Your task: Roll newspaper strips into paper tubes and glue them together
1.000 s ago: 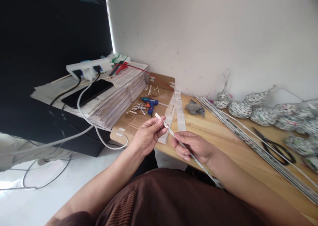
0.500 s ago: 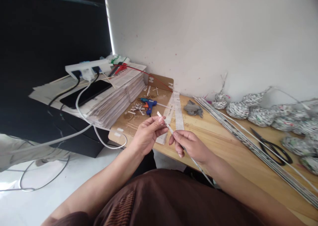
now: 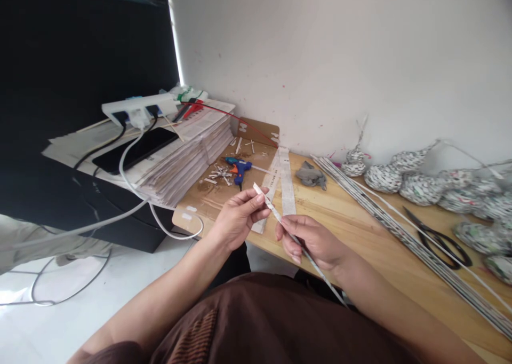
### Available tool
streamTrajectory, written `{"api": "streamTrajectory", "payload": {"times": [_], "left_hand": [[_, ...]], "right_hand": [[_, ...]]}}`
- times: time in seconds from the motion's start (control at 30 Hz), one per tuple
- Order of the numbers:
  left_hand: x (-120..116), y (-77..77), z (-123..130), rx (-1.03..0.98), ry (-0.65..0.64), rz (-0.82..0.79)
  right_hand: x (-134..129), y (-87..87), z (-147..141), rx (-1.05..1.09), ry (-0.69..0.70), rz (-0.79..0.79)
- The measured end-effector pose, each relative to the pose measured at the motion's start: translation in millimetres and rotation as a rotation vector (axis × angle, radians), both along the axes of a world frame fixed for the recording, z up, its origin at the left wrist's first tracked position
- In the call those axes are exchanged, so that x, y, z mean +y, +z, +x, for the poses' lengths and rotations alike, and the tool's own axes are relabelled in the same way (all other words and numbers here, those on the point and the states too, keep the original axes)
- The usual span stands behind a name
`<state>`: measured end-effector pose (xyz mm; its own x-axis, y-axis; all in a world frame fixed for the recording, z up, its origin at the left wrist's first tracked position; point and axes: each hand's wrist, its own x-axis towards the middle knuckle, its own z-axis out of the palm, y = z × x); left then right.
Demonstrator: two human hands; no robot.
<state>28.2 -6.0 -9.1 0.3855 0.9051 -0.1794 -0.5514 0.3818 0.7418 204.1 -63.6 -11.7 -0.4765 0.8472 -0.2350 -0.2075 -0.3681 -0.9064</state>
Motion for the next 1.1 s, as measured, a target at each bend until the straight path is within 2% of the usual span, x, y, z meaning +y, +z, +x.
{"api": "streamTrajectory", "payload": {"times": [0.23,0.4,0.53,0.7,0.77,0.87,1.1], "left_hand": [[2.3,-0.9,0.2,-0.014,-0.006,-0.043],[3.3,-1.1,0.3,-0.043,-0.073,-0.033],[6.2,-1.8,0.1,-0.035,-0.081,-0.010],[11.2,-2.7,0.6,-0.004,-0.008,0.021],[12.6,-2.5,0.9,0.001,-0.015,0.039],[13.4,-0.8,1.3,0.004,-0.035,0.053],[11.7,2.4,0.3,0.009,0.021,-0.004]], "right_hand": [[3.1,-5.7,4.5,0.323,0.157,-0.134],[4.1,-8.8,6.2,0.398,0.206,-0.161],[3.6,-7.4,4.8,0.241,0.156,-0.099],[-3.1,-3.3,2.7,-0.277,-0.124,0.172],[-6.2,-2.1,2.4,-0.403,-0.171,0.262],[-8.2,0.3,2.0,-0.433,-0.145,0.284],[-6.4,3.8,2.0,-0.307,-0.059,0.198]]}}
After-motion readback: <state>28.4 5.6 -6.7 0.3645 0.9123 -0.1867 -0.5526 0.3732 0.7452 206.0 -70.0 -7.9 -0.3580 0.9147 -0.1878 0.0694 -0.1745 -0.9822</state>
